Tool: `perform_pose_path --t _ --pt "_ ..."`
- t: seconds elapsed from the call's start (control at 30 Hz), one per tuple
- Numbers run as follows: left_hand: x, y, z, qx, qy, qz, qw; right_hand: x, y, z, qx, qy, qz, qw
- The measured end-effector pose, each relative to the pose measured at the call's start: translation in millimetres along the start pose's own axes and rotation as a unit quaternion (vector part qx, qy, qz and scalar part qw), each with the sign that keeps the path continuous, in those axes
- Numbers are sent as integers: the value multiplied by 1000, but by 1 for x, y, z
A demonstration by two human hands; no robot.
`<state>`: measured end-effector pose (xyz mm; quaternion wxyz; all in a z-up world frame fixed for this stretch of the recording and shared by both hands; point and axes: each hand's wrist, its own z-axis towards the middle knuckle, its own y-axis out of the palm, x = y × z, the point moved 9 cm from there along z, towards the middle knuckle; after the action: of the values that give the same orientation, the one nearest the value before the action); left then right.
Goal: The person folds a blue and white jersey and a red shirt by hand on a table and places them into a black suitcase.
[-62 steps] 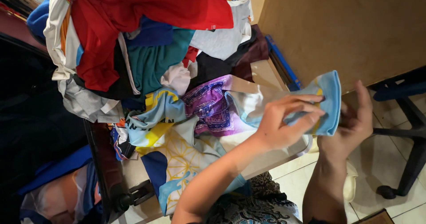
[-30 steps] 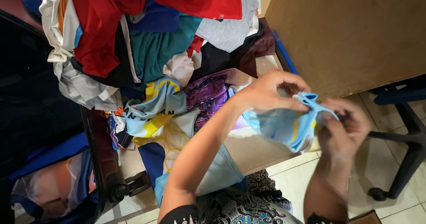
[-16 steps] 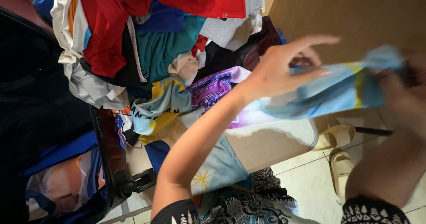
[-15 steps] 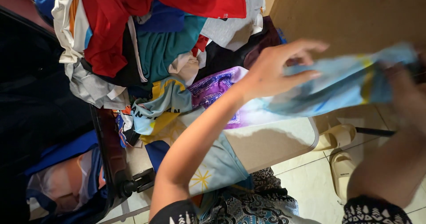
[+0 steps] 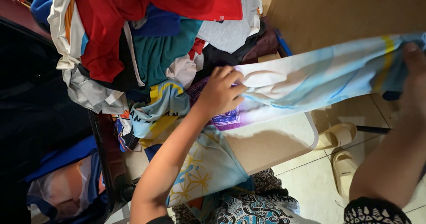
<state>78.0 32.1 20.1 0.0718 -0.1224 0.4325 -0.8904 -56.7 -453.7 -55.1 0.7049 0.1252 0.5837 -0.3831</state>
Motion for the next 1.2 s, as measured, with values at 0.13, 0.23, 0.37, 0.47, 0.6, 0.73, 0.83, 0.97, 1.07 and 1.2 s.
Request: perform_pose_path --t 0.13,0.23,0.37,0.47,0.6,0.73,0.83,0.97,1.07,1.2 --pt "39 -4 -14 20 85 -53 995 16 -6 15 51 -11 -54 997" --pt "65 -7 -32 -13 86 -125 988 25 -8 15 77 38 -8 996" --pt "30 -13 -39 -17 -21 -67 997 21 -1 16 84 61 0 995" --pt "-11 -12 -50 -84 -124 46 988 19 4 11 99 117 -7 988" --pt "-37 -32 -65 -79 -237 125 960 34 11 19 40 74 -52 995" --pt "-4 -61 -57 5 -109 33 994 33 23 38 -16 -36 -94 995" --pt "19 -56 -58 -51 -53 15 997 23 25 54 -8 -33 -97 995" --pt "28 -44 -66 -52 -78 80 992 -2 33 78 -2 -41 -100 994" --pt "28 -40 -73 -22 -87 66 994 -18 41 86 -5 -48 -98 994" --pt "40 -33 -79 7 -48 69 996 -31 38 94 4 -55 -96 994"
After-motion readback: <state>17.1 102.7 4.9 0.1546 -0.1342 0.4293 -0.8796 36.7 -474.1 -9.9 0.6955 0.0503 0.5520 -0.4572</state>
